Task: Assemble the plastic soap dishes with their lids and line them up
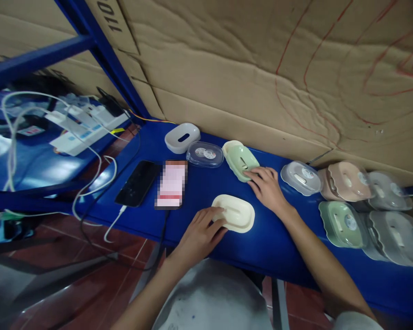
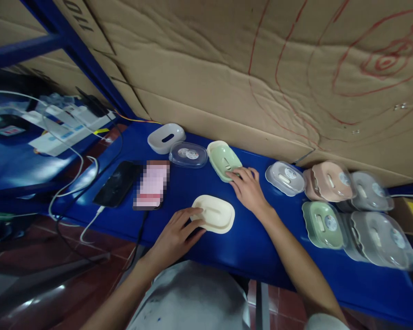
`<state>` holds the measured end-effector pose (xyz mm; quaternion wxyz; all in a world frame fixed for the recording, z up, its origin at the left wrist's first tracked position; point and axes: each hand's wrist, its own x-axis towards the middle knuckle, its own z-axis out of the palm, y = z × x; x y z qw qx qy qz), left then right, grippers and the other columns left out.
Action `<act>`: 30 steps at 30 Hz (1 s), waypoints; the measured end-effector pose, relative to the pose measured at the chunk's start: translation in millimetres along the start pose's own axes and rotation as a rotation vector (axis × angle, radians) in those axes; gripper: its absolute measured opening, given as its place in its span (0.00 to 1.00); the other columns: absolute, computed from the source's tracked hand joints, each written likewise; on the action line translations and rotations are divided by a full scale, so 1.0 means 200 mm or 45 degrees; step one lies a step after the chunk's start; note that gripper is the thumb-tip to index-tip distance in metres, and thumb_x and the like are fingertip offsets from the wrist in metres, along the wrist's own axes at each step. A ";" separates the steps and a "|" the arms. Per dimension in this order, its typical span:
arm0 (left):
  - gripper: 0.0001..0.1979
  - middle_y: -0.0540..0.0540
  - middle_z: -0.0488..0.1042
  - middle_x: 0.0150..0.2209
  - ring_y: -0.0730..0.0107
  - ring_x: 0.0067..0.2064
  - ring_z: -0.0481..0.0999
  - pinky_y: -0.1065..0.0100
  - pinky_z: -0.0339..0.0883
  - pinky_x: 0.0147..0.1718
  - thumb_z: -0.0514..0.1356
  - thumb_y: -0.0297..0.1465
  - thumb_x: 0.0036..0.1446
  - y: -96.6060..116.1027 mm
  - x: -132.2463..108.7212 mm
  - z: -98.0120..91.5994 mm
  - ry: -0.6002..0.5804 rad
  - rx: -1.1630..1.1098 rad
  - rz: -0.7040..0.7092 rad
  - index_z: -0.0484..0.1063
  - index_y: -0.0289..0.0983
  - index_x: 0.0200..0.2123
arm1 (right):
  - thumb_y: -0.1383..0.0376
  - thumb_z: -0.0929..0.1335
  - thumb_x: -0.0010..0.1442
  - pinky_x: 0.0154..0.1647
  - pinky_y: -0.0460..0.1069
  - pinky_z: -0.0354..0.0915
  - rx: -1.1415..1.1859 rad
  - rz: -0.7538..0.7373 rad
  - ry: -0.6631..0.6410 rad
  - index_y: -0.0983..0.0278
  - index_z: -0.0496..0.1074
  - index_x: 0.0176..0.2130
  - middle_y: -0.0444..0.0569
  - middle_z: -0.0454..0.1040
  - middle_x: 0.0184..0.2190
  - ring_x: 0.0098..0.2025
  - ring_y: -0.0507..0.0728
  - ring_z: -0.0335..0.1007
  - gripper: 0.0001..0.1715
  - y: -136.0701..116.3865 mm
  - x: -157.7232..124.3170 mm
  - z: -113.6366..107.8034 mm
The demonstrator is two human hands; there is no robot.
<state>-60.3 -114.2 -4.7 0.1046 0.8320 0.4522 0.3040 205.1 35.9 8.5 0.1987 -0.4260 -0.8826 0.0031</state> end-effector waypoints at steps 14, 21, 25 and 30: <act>0.05 0.38 0.77 0.57 0.48 0.55 0.78 0.47 0.75 0.51 0.63 0.28 0.70 -0.02 0.02 0.04 0.204 0.207 -0.284 0.73 0.40 0.48 | 0.54 0.62 0.77 0.71 0.66 0.54 -0.185 0.032 0.068 0.63 0.71 0.64 0.60 0.73 0.65 0.69 0.69 0.66 0.25 -0.19 0.07 -0.11; 0.06 0.38 0.76 0.57 0.49 0.56 0.78 0.48 0.75 0.51 0.63 0.27 0.70 -0.02 0.02 0.03 0.243 0.200 -0.312 0.72 0.40 0.48 | 0.56 0.59 0.78 0.72 0.75 0.48 -0.072 0.046 -0.245 0.68 0.72 0.64 0.64 0.80 0.56 0.62 0.70 0.74 0.27 -0.18 0.25 0.00; 0.05 0.38 0.76 0.57 0.50 0.57 0.78 0.49 0.76 0.53 0.63 0.27 0.70 -0.04 0.02 0.02 0.250 0.155 -0.344 0.73 0.40 0.47 | 0.56 0.60 0.79 0.75 0.71 0.46 0.036 -0.013 -0.287 0.61 0.71 0.65 0.57 0.80 0.59 0.64 0.65 0.73 0.24 -0.20 -0.01 -0.12; 0.08 0.37 0.75 0.59 0.49 0.60 0.76 0.48 0.73 0.57 0.62 0.25 0.70 -0.05 0.02 0.01 0.242 0.146 -0.408 0.74 0.40 0.50 | 0.53 0.67 0.75 0.75 0.67 0.50 0.026 0.051 -0.249 0.53 0.61 0.73 0.52 0.61 0.75 0.76 0.66 0.57 0.33 -0.19 -0.48 -0.30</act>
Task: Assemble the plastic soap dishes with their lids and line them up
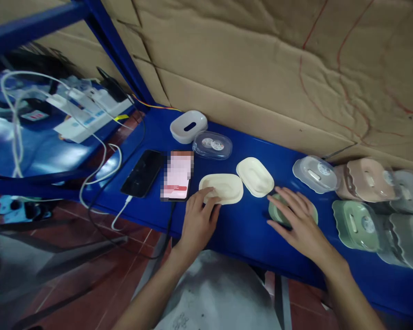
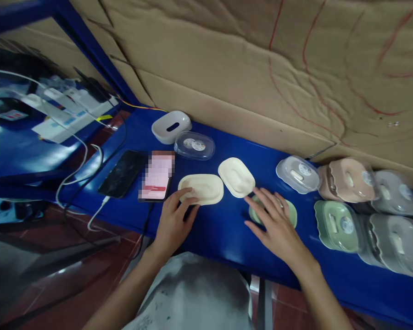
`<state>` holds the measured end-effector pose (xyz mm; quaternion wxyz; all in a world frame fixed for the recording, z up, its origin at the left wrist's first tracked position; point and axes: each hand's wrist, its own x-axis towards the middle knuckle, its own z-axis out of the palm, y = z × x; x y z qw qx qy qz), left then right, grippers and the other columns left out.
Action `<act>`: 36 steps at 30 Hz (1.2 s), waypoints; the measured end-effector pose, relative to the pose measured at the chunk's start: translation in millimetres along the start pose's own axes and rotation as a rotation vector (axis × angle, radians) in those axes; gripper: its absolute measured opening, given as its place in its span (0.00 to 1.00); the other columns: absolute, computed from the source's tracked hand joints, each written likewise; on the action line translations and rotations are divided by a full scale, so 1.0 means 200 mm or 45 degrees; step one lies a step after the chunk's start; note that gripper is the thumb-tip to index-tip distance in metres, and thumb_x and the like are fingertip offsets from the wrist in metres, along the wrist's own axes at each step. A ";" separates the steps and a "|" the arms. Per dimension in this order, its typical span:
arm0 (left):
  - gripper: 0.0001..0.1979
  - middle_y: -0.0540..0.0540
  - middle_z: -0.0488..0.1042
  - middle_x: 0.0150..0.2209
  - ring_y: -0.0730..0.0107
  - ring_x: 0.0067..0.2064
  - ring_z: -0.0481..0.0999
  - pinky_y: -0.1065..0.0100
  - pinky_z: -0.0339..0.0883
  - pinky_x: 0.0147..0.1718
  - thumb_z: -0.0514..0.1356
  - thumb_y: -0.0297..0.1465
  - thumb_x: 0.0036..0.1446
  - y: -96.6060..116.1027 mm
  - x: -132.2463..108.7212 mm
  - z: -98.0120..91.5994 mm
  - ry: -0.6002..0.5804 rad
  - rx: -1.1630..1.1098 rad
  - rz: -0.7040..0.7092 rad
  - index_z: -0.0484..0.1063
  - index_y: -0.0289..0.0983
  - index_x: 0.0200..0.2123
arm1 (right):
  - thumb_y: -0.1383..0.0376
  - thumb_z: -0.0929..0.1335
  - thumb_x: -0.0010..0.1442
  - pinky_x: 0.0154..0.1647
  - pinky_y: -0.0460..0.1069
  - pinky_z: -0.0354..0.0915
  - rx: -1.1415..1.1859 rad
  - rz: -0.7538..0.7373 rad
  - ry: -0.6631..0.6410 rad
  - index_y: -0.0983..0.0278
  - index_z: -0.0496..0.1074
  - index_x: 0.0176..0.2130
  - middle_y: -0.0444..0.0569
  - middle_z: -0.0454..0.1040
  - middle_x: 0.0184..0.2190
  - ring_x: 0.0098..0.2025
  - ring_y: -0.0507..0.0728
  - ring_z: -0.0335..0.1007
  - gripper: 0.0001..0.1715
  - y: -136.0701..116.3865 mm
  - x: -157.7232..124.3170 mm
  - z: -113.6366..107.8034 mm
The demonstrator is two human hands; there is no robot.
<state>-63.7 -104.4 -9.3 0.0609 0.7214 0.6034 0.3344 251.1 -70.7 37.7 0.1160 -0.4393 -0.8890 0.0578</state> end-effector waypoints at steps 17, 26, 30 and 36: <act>0.13 0.39 0.77 0.62 0.48 0.69 0.70 0.26 0.38 0.74 0.58 0.27 0.72 0.29 0.32 0.11 -0.453 0.191 0.620 0.76 0.38 0.56 | 0.56 0.71 0.72 0.56 0.59 0.70 0.043 0.714 0.815 0.64 0.80 0.56 0.56 0.83 0.49 0.51 0.64 0.77 0.19 -0.15 -0.18 0.15; 0.18 0.42 0.74 0.65 0.57 0.67 0.71 0.42 0.50 0.74 0.57 0.28 0.74 0.30 0.02 0.02 -0.461 -0.055 0.626 0.72 0.42 0.63 | 0.53 0.68 0.74 0.61 0.59 0.63 0.036 0.457 0.416 0.56 0.74 0.64 0.50 0.78 0.60 0.61 0.65 0.71 0.23 -0.20 -0.16 0.17; 0.20 0.39 0.71 0.68 0.54 0.69 0.69 0.43 0.52 0.73 0.58 0.26 0.73 0.19 -0.04 -0.03 -0.308 -0.001 0.490 0.71 0.43 0.65 | 0.54 0.69 0.73 0.63 0.62 0.58 -0.048 0.389 0.313 0.54 0.68 0.69 0.51 0.74 0.65 0.64 0.66 0.69 0.29 -0.28 -0.22 0.21; 0.21 0.35 0.70 0.69 0.47 0.70 0.69 0.40 0.56 0.70 0.60 0.29 0.72 0.08 0.03 -0.08 -0.119 0.183 0.244 0.70 0.42 0.66 | 0.68 0.65 0.75 0.68 0.61 0.56 -0.013 0.307 0.258 0.54 0.66 0.70 0.51 0.71 0.69 0.70 0.63 0.66 0.28 -0.34 -0.25 0.25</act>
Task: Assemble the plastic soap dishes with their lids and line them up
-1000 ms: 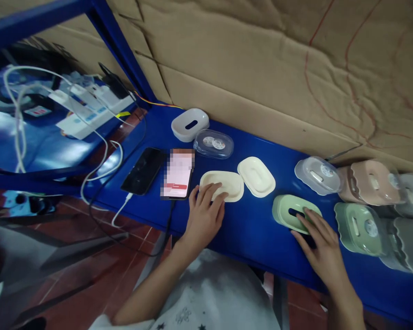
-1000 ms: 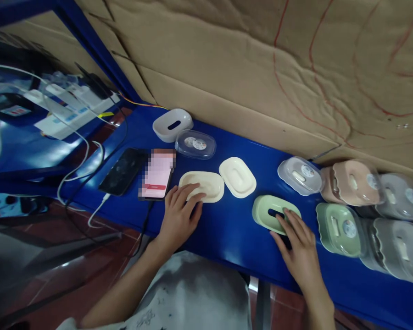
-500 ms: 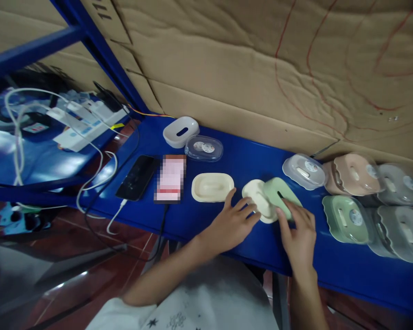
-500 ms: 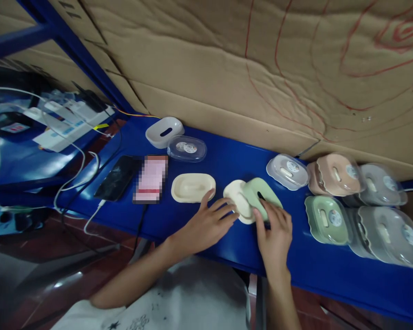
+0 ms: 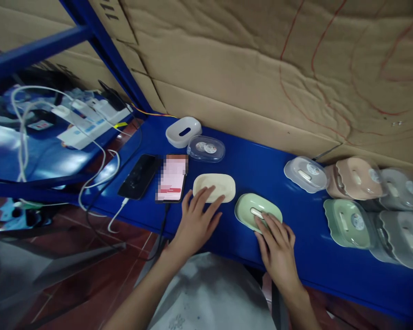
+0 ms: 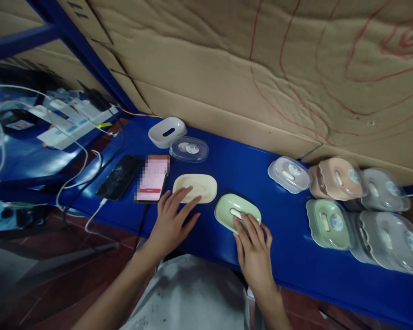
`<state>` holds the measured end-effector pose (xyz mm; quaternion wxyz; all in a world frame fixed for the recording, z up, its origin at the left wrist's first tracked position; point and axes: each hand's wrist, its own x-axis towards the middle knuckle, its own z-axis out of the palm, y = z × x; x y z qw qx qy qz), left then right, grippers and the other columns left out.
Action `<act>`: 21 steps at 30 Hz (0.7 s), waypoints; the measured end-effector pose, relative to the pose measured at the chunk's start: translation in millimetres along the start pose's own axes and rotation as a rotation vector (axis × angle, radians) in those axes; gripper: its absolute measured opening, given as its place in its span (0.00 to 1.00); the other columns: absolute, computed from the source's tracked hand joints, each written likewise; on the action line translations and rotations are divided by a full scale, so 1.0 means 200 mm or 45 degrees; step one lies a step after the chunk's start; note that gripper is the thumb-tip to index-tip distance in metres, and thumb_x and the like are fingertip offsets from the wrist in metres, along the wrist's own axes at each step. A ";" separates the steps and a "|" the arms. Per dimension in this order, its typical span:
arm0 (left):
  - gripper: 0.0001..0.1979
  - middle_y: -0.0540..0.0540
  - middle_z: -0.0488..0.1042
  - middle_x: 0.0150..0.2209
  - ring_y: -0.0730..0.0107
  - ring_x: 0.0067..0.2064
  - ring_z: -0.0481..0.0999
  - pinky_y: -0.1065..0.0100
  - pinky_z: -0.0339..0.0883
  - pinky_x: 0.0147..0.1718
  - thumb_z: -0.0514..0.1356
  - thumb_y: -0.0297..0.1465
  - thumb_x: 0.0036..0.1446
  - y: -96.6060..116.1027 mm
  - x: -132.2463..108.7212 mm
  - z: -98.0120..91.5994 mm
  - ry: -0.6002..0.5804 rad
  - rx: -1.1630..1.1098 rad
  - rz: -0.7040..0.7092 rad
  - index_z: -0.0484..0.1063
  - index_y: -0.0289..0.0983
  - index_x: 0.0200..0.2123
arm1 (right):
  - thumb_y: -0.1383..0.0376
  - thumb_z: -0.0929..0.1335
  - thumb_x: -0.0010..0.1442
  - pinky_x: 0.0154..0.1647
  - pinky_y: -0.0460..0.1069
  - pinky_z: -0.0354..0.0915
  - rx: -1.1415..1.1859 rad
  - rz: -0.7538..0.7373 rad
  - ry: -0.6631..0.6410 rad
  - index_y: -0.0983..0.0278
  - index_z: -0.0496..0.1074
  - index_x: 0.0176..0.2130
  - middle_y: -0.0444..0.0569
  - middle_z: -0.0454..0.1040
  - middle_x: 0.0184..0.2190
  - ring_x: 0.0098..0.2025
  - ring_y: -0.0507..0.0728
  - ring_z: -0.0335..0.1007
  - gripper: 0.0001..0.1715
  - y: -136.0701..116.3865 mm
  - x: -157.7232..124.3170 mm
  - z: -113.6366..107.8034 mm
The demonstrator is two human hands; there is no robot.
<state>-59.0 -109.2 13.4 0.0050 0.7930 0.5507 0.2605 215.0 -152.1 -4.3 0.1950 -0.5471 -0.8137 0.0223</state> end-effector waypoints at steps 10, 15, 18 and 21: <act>0.39 0.31 0.54 0.77 0.36 0.77 0.55 0.33 0.48 0.72 0.66 0.21 0.57 -0.47 0.68 -0.07 -0.335 0.246 0.023 0.65 0.39 0.71 | 0.65 0.64 0.75 0.71 0.68 0.59 0.168 0.006 0.031 0.49 0.62 0.73 0.52 0.61 0.75 0.76 0.67 0.56 0.31 0.03 0.03 0.05; 0.31 0.32 0.69 0.69 0.40 0.70 0.69 0.38 0.61 0.67 0.70 0.31 0.59 -0.61 0.82 -0.02 -0.421 0.044 0.019 0.72 0.38 0.65 | 0.60 0.66 0.75 0.72 0.69 0.62 0.290 0.127 0.006 0.46 0.54 0.76 0.51 0.48 0.80 0.79 0.69 0.47 0.36 0.02 0.03 0.03; 0.24 0.39 0.76 0.64 0.49 0.67 0.73 0.45 0.64 0.68 0.70 0.36 0.62 -0.54 0.74 0.00 -0.323 -0.241 0.086 0.76 0.42 0.60 | 0.56 0.67 0.75 0.72 0.69 0.63 0.384 0.233 0.003 0.47 0.48 0.78 0.53 0.42 0.81 0.80 0.70 0.43 0.41 0.02 0.03 0.01; 0.22 0.41 0.75 0.64 0.51 0.67 0.73 0.48 0.65 0.68 0.69 0.38 0.63 -0.41 0.64 0.01 -0.328 -0.449 0.081 0.78 0.44 0.59 | 0.56 0.67 0.75 0.73 0.70 0.62 0.438 0.270 0.018 0.48 0.45 0.78 0.53 0.41 0.81 0.81 0.69 0.42 0.43 0.04 0.04 0.01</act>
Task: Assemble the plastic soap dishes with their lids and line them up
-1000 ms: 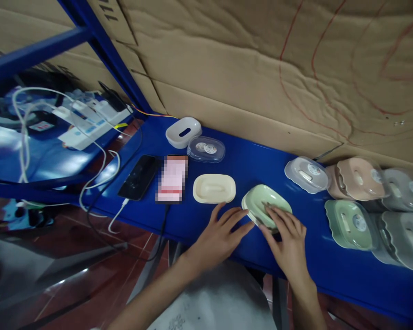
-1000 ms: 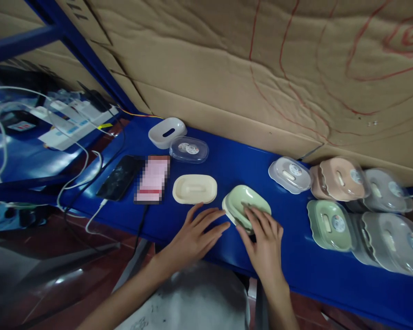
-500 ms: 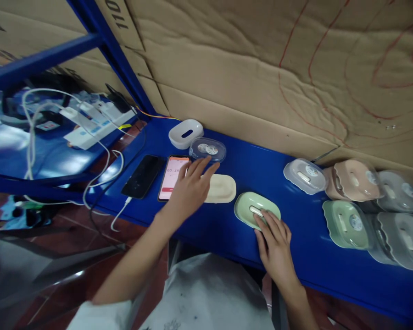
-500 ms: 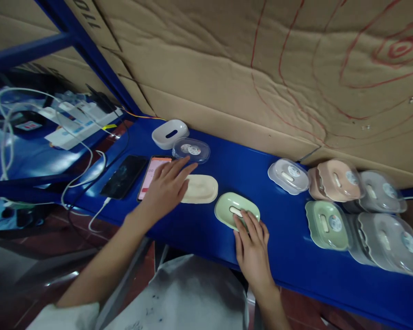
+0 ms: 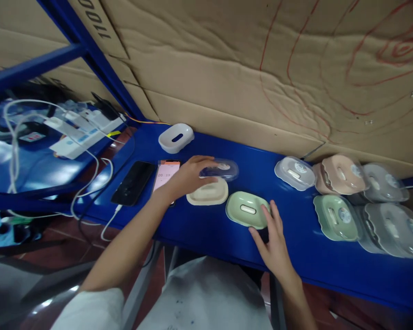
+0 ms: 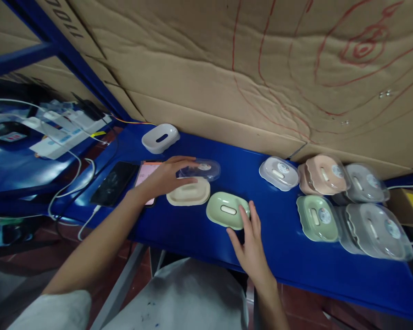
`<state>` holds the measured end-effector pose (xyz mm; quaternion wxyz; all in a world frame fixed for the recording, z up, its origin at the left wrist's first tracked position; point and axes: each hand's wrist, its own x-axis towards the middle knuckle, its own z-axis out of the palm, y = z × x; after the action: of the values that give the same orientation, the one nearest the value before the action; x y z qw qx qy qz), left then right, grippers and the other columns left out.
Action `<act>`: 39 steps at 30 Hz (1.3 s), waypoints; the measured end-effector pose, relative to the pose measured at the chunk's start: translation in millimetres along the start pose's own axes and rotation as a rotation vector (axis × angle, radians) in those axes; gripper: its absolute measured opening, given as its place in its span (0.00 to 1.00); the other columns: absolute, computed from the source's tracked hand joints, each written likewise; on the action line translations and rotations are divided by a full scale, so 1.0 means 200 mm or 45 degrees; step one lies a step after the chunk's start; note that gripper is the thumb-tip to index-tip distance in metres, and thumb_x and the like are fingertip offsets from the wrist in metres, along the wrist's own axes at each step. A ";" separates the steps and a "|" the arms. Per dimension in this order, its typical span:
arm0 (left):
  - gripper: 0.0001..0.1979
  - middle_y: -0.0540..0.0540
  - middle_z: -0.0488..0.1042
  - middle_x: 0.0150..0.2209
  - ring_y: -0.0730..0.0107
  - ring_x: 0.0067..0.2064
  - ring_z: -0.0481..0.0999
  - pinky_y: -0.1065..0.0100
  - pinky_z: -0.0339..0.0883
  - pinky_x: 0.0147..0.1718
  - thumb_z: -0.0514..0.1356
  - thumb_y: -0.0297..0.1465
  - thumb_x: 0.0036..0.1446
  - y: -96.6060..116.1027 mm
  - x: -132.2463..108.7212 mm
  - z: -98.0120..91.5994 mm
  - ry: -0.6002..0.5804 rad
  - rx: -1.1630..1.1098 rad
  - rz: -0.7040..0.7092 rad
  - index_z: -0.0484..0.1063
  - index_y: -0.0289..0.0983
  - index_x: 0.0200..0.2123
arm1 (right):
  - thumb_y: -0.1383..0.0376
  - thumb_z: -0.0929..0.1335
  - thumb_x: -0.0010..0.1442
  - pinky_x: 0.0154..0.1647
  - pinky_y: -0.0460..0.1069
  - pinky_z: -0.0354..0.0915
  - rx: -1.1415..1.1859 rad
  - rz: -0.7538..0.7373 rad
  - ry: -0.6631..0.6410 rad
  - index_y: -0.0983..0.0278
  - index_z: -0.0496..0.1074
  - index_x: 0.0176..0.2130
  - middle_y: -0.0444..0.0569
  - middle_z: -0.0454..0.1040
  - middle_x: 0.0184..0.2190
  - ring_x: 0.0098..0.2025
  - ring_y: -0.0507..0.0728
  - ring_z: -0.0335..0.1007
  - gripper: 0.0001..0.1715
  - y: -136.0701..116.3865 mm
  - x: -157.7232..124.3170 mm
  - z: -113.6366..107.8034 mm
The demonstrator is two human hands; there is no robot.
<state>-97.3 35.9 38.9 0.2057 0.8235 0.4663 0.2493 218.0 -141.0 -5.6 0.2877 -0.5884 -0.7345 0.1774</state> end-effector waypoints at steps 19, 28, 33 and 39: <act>0.10 0.40 0.78 0.57 0.53 0.60 0.80 0.52 0.74 0.61 0.70 0.31 0.63 0.21 -0.03 0.17 0.292 -0.117 -0.159 0.79 0.39 0.47 | 0.56 0.66 0.75 0.74 0.72 0.59 -0.038 -0.003 -0.055 0.47 0.47 0.78 0.51 0.43 0.81 0.80 0.70 0.42 0.41 0.00 0.03 0.01; 0.11 0.41 0.77 0.61 0.53 0.67 0.74 0.48 0.72 0.66 0.67 0.34 0.69 0.44 -0.17 0.15 0.447 -0.143 0.140 0.76 0.41 0.52 | 0.54 0.70 0.72 0.74 0.73 0.58 0.031 0.024 0.081 0.50 0.35 0.80 0.58 0.34 0.81 0.81 0.71 0.37 0.53 -0.01 0.02 0.00; 0.13 0.40 0.76 0.62 0.53 0.70 0.70 0.45 0.72 0.67 0.66 0.33 0.70 0.54 -0.28 0.30 0.290 -0.224 0.239 0.74 0.43 0.56 | 0.55 0.71 0.71 0.73 0.75 0.59 -0.001 -0.038 0.130 0.46 0.37 0.79 0.55 0.33 0.81 0.81 0.73 0.39 0.54 0.03 0.00 -0.02; 0.18 0.39 0.75 0.63 0.54 0.70 0.70 0.47 0.73 0.66 0.66 0.33 0.70 0.52 -0.36 0.40 0.216 -0.165 0.254 0.71 0.41 0.61 | 0.60 0.70 0.73 0.72 0.70 0.64 -0.058 -0.120 0.020 0.42 0.49 0.77 0.49 0.49 0.79 0.79 0.69 0.50 0.44 0.07 0.02 -0.05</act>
<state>-12.0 -84.8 20.2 0.1924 0.8267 0.3809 0.3667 234.5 -135.3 -5.0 0.2879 -0.5608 -0.7631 0.1422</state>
